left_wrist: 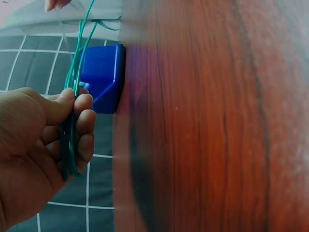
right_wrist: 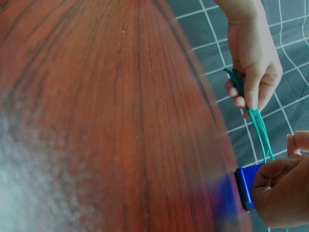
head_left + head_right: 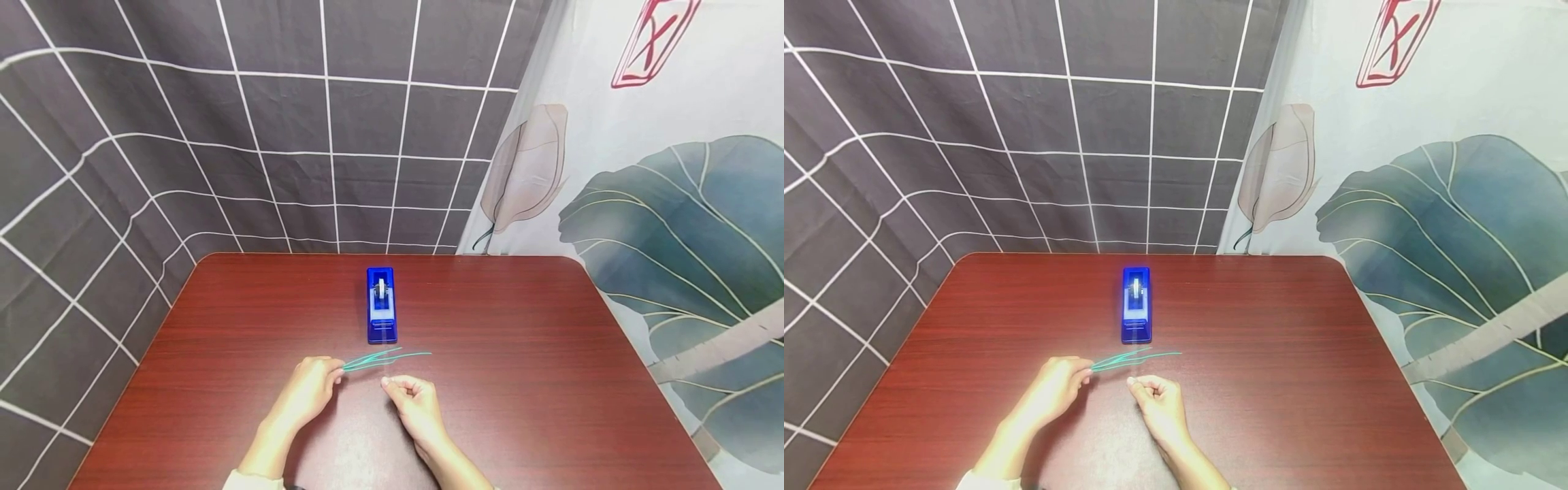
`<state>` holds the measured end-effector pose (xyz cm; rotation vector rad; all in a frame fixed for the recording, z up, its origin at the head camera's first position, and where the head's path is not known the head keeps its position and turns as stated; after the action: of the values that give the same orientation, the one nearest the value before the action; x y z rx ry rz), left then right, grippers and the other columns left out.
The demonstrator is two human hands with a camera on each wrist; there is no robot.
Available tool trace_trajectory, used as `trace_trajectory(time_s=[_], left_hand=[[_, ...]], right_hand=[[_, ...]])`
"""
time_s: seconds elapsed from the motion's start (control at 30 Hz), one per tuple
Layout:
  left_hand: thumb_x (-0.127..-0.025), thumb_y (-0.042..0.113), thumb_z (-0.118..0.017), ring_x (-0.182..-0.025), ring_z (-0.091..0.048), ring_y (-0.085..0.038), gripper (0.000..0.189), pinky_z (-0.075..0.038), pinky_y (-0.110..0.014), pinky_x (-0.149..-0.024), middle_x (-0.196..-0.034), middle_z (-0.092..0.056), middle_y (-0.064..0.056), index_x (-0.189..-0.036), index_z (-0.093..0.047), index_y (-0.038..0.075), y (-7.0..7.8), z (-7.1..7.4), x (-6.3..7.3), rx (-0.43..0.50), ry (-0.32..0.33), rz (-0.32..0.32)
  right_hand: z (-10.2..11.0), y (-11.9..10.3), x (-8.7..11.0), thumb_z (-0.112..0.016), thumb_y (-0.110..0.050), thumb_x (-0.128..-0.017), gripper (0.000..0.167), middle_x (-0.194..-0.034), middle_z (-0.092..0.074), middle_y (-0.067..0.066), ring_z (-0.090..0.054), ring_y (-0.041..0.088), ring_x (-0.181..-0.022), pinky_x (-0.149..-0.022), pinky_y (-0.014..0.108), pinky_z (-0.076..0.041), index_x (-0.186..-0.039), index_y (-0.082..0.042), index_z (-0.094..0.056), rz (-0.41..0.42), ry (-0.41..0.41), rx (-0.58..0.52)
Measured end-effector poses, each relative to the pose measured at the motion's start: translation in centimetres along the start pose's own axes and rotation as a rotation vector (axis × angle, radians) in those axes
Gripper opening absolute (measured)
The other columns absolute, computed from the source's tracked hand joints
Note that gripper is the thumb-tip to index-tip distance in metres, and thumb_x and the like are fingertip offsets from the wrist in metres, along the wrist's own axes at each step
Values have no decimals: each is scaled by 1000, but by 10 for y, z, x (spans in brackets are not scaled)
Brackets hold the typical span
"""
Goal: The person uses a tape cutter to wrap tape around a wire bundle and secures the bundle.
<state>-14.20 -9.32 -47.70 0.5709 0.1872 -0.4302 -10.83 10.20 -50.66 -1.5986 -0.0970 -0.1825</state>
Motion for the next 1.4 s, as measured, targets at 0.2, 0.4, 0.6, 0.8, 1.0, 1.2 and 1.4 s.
trace_trajectory(time_s=[0.2,0.4,0.6,0.8,1.0,1.2,1.4], left_hand=[[-90,-2,-70,-63,-51,-4,17,-51,-31,-65,-66,-55,10,-79,-71,12,0,-4,-1,4,-19,5],[-89,-3,-70,-63,-50,-4,20,-51,-31,-64,-65,-55,9,-77,-69,12,3,-5,-3,13,-17,-9],[-89,-2,-71,-63,-52,-4,17,-52,-32,-65,-66,-56,10,-78,-71,11,5,-7,-4,22,-15,-12],[-89,-1,-71,-66,-57,-7,13,-54,-33,-68,-68,-59,8,-83,-74,10,9,-9,-5,13,-16,-26],[-89,-1,-70,-64,-56,-7,15,-53,-33,-67,-68,-59,7,-80,-72,11,13,-11,-8,26,-30,-47],[-89,-2,-70,-65,-56,-7,14,-53,-33,-67,-69,-60,7,-81,-72,10,17,-14,-9,42,-39,-66],[-87,-1,-72,-71,-64,-11,11,-55,-35,-71,-73,-66,4,-86,-75,9,21,-14,-10,31,-31,-79]], right_hand=[[0,0,0,-72,-10,-92,24,-57,-44,-9,-35,1,-52,-49,17,-30,-97,14,-71,3,0,2],[0,-1,0,-72,-10,-91,24,-59,-46,-9,-36,1,-53,-50,17,-31,-96,13,-71,4,4,6],[-1,-3,1,-72,-9,-91,23,-61,-51,-8,-39,0,-54,-51,17,-33,-98,14,-71,0,-2,-5],[-2,-3,1,-72,-9,-92,24,-60,-49,-7,-38,1,-53,-50,17,-32,-98,14,-70,-2,-8,-5],[-2,-2,0,-72,-10,-93,26,-61,-51,-7,-39,1,-53,-50,17,-32,-100,15,-70,-6,-12,-5],[-2,0,0,-71,-11,-93,27,-61,-52,-7,-38,1,-52,-49,17,-32,-100,15,-70,-12,-17,-4],[-2,0,0,-71,-11,-93,26,-60,-50,-7,-39,1,-52,-49,17,-32,-99,14,-71,-10,-14,5]])
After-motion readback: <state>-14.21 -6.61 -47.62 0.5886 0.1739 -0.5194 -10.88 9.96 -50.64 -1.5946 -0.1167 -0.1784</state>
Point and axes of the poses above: each hand's wrist, its own x-axis away from the middle knuckle, its own z-axis out of the back of the hand, y = z × x, the point moved 4 cm from there along -x, towards the middle knuckle
